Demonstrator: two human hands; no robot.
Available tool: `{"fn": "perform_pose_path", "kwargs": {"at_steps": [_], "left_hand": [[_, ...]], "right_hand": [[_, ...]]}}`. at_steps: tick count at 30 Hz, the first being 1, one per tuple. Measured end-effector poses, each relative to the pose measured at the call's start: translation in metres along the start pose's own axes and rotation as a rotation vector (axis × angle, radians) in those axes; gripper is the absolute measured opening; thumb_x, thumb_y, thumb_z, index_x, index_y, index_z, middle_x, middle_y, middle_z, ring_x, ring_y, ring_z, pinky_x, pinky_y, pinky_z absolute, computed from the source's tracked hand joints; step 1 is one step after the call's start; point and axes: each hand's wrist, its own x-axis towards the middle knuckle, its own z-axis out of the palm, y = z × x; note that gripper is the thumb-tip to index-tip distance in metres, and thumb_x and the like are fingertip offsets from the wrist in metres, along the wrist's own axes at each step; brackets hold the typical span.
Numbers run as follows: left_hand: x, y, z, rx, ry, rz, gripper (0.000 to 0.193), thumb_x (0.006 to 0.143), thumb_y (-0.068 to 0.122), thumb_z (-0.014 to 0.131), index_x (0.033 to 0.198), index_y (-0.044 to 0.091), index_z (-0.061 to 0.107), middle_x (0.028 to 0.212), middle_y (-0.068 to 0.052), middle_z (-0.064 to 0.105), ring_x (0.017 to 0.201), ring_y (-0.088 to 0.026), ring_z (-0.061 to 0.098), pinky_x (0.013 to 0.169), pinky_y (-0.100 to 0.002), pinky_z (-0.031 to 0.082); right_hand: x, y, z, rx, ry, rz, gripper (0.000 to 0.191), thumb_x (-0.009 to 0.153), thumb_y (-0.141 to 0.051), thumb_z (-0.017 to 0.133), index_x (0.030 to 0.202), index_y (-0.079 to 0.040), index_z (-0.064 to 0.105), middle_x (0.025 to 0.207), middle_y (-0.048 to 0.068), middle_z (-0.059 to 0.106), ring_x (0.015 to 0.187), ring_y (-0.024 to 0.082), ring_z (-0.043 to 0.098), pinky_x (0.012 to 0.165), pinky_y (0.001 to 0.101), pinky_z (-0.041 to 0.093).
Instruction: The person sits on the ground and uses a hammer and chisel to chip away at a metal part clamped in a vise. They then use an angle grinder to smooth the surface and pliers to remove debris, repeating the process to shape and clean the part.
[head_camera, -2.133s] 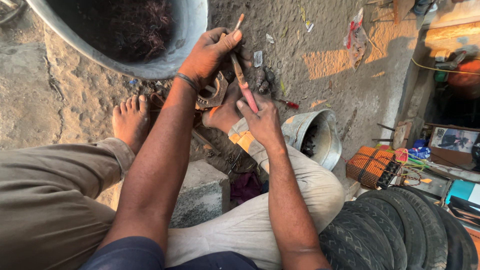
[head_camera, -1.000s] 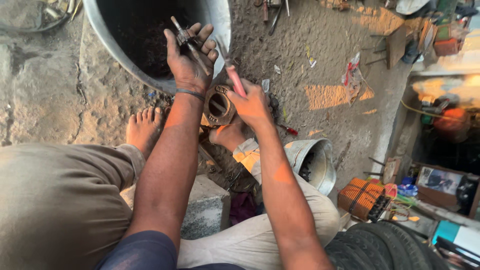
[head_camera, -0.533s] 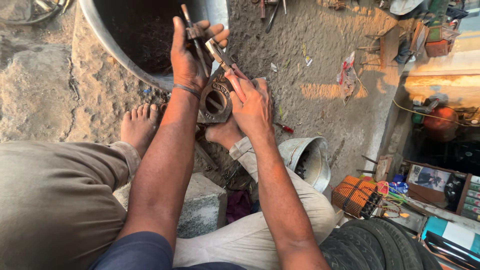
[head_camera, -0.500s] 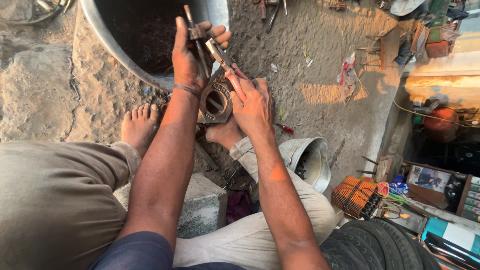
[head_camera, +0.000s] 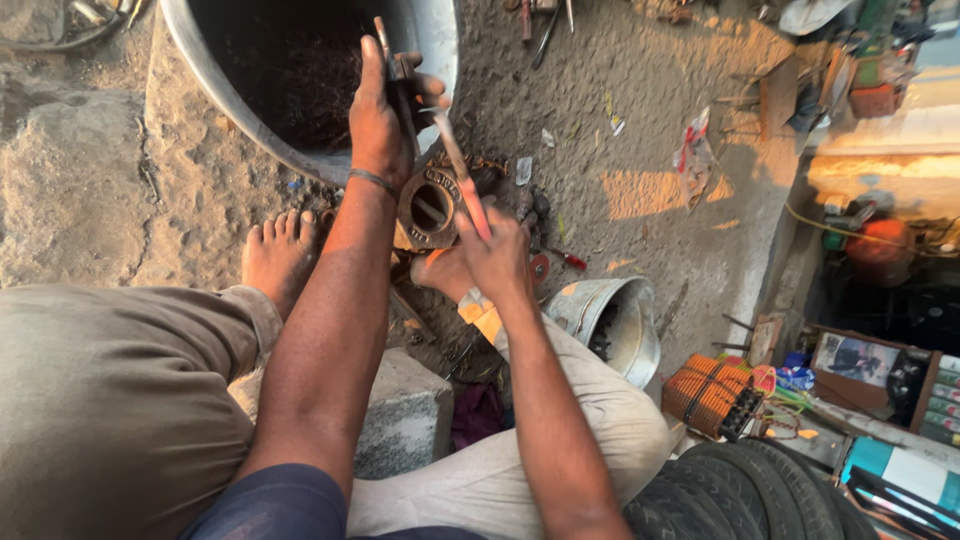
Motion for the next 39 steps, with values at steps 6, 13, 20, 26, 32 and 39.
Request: {"fn": "perform_pose_path", "kwargs": {"at_steps": [6,13,20,26,32,39], "left_hand": [[-0.011,0.014,0.010,0.487,-0.293,0.139,0.054,0.090,0.010,0.079,0.140,0.006,0.057,0.107,0.000,0.065,0.093,-0.011,0.059,0.075,-0.025,0.050],[-0.025,0.024,0.043,0.519,-0.604,0.029,0.104,0.079,-0.021,0.071,0.168,0.017,0.033,0.129,0.001,0.059,0.114,-0.009,0.060,0.095,-0.024,0.057],[-0.024,0.023,0.042,0.483,-0.590,-0.089,0.109,0.075,-0.022,0.065,0.167,0.020,0.024,0.134,-0.004,0.056,0.120,-0.013,0.064,0.095,-0.027,0.060],[-0.022,0.015,0.035,0.614,-0.694,-0.047,0.091,0.076,-0.019,0.069,0.158,0.012,0.048,0.139,-0.004,0.055,0.120,-0.014,0.062,0.101,-0.029,0.058],[-0.021,0.009,0.033,0.766,-0.583,-0.199,0.072,0.082,-0.003,0.080,0.149,0.007,0.056,0.105,0.001,0.066,0.092,-0.009,0.062,0.077,-0.025,0.054],[-0.020,-0.049,0.004,2.071,-1.114,-0.767,0.049,0.079,0.018,0.080,0.122,0.003,0.061,0.087,-0.009,0.071,0.070,-0.022,0.064,0.056,-0.038,0.053]], "right_hand": [[-0.015,0.014,-0.024,0.366,0.216,0.326,0.031,0.098,-0.025,0.074,0.102,0.005,0.067,0.069,0.003,0.061,0.060,0.012,0.055,0.055,0.0326,0.045],[0.035,-0.012,-0.061,0.428,0.200,0.206,0.032,0.096,-0.019,0.070,0.122,-0.002,0.071,0.074,0.004,0.061,0.064,0.012,0.056,0.057,0.0306,0.045],[0.039,-0.033,-0.082,-0.025,0.172,-0.184,0.025,0.096,-0.016,0.071,0.117,-0.003,0.073,0.109,0.016,0.075,0.102,0.032,0.071,0.090,0.0423,0.054],[0.022,-0.029,-0.069,-0.178,0.350,-0.093,0.023,0.097,-0.016,0.075,0.113,-0.003,0.065,0.104,0.019,0.062,0.095,0.038,0.065,0.083,0.0458,0.053],[-0.027,-0.011,-0.107,-0.150,0.143,-0.175,0.041,0.093,-0.012,0.072,0.133,-0.004,0.063,0.103,0.021,0.065,0.096,0.043,0.064,0.081,0.0493,0.052],[-0.134,0.026,-0.108,-0.459,-0.663,0.298,0.027,0.090,-0.031,0.070,0.115,-0.023,0.075,0.094,0.017,0.073,0.087,0.035,0.072,0.077,0.0484,0.057]]}}
